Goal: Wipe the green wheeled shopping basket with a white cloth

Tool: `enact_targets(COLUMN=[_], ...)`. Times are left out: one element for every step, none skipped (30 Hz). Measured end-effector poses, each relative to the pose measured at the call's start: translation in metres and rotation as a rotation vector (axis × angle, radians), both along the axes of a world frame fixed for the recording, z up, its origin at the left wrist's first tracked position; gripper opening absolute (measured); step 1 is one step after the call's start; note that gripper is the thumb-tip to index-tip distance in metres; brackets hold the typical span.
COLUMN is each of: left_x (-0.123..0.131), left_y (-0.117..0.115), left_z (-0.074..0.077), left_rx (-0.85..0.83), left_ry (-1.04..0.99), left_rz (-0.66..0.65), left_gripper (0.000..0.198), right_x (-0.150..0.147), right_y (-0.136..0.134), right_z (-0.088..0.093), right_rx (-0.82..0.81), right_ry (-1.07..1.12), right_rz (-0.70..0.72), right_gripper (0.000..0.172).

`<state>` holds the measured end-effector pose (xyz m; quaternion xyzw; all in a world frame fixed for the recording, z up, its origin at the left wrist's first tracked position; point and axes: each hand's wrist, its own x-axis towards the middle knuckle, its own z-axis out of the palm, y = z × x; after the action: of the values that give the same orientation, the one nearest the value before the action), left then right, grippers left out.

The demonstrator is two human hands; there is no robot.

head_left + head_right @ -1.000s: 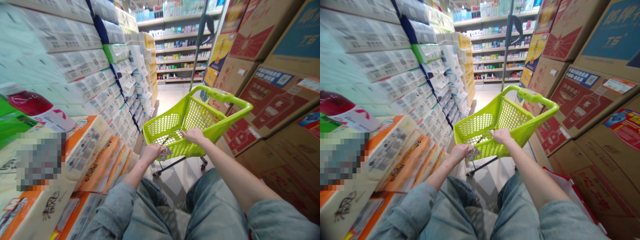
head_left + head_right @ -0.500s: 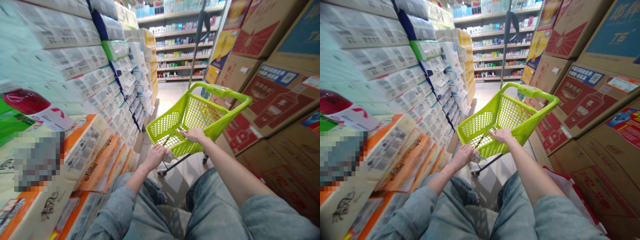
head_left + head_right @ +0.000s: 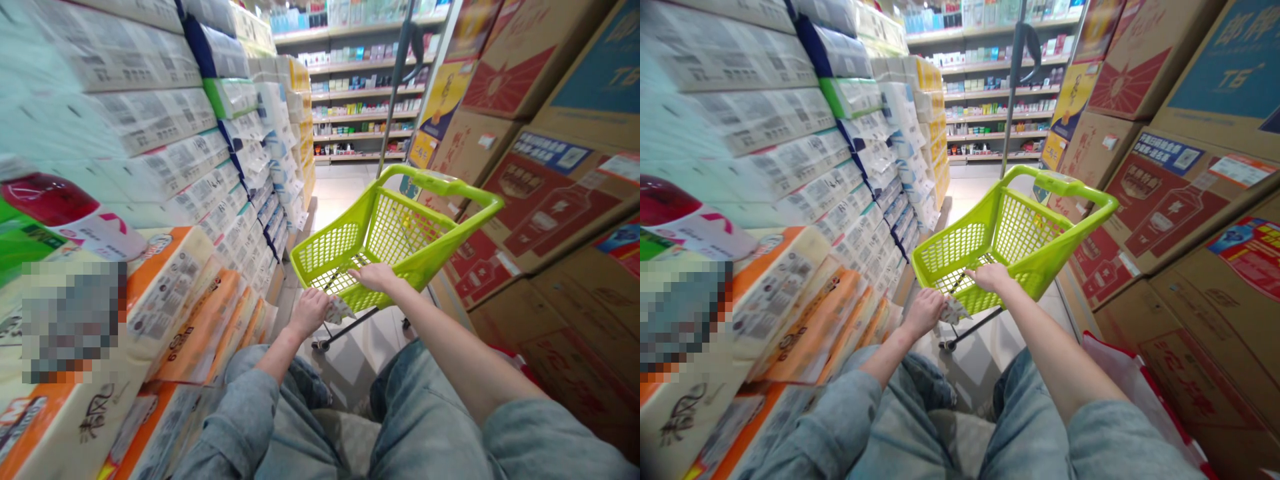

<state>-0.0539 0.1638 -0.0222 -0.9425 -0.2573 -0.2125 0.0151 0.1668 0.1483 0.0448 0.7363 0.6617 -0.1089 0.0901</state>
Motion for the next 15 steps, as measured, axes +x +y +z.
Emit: enact_targets(left_x=[0.003, 0.006, 0.009, 0.012, 0.014, 0.015, 0.015, 0.014, 0.013, 0.011, 0.009, 0.007, 0.005, 0.005, 0.006], left_y=[0.000, -0.001, -0.003, -0.005, -0.007, -0.011, -0.015, -0.019, -0.023, -0.027, -0.030, -0.033, -0.035, -0.036, -0.037], left_z=[0.000, 0.001, 0.001, 0.002, 0.002, 0.002, 0.000, -0.002, -0.005, -0.010, -0.016, -0.023, -0.030, -0.038, -0.045], left_rx=[-0.049, -0.110, -0.181, -0.259, -0.345, -0.435, -0.520, -0.589, -0.639, -0.668, -0.685, -0.698, -0.716, -0.735, -0.746], left_ry=[-0.041, -0.100, -0.179, -0.283, -0.405, -0.536, -0.672, -0.805, -0.928, -1.040, -1.135, -1.210, -1.260, -1.283, -1.287], left_rz=[0.007, 0.022, 0.045, 0.076, 0.114, 0.160, 0.222, 0.308, 0.416, 0.542, 0.675, 0.802, 0.916, 1.002, 1.061], left_gripper=[0.029, 0.031, 0.033, 0.035, 0.036, 0.037, 0.037, 0.036, 0.036, 0.036, 0.035, 0.034, 0.033, 0.031, 0.029], right_x=[-0.005, -0.010, -0.013, -0.016, -0.017, -0.017, -0.017, -0.016, -0.016, -0.015, -0.016, -0.016, -0.017, -0.018, -0.019], right_y=[0.001, 0.002, 0.003, 0.004, 0.005, 0.006, 0.007, 0.008, 0.009, 0.009, 0.009, 0.010, 0.010, 0.010, 0.010], right_z=[-0.002, -0.003, -0.005, -0.006, -0.007, -0.007, -0.008, -0.008, -0.008, -0.008, -0.008, -0.008, -0.008, -0.008, -0.008], right_rx=[-0.003, -0.005, 0.003, 0.006, 0.013, 0.020, 0.025, 0.026, 0.028, 0.030, 0.032, 0.037, 0.043, 0.049, 0.055], right_ry=[0.018, 0.031, 0.035, 0.038, 0.038, 0.037, 0.035, 0.032, 0.029, 0.026, 0.022, 0.019, 0.019, 0.020, 0.021], right_rz=[0.032, 0.049, 0.049, 0.048, 0.043, 0.039, 0.038, 0.038, 0.038, 0.035, 0.029, 0.020, 0.011, 0.004, -0.001], right_gripper=[0.083, 0.083, 0.083, 0.083, 0.084, 0.084, 0.084, 0.084, 0.083, 0.083, 0.082, 0.082, 0.083, 0.084, 0.085])
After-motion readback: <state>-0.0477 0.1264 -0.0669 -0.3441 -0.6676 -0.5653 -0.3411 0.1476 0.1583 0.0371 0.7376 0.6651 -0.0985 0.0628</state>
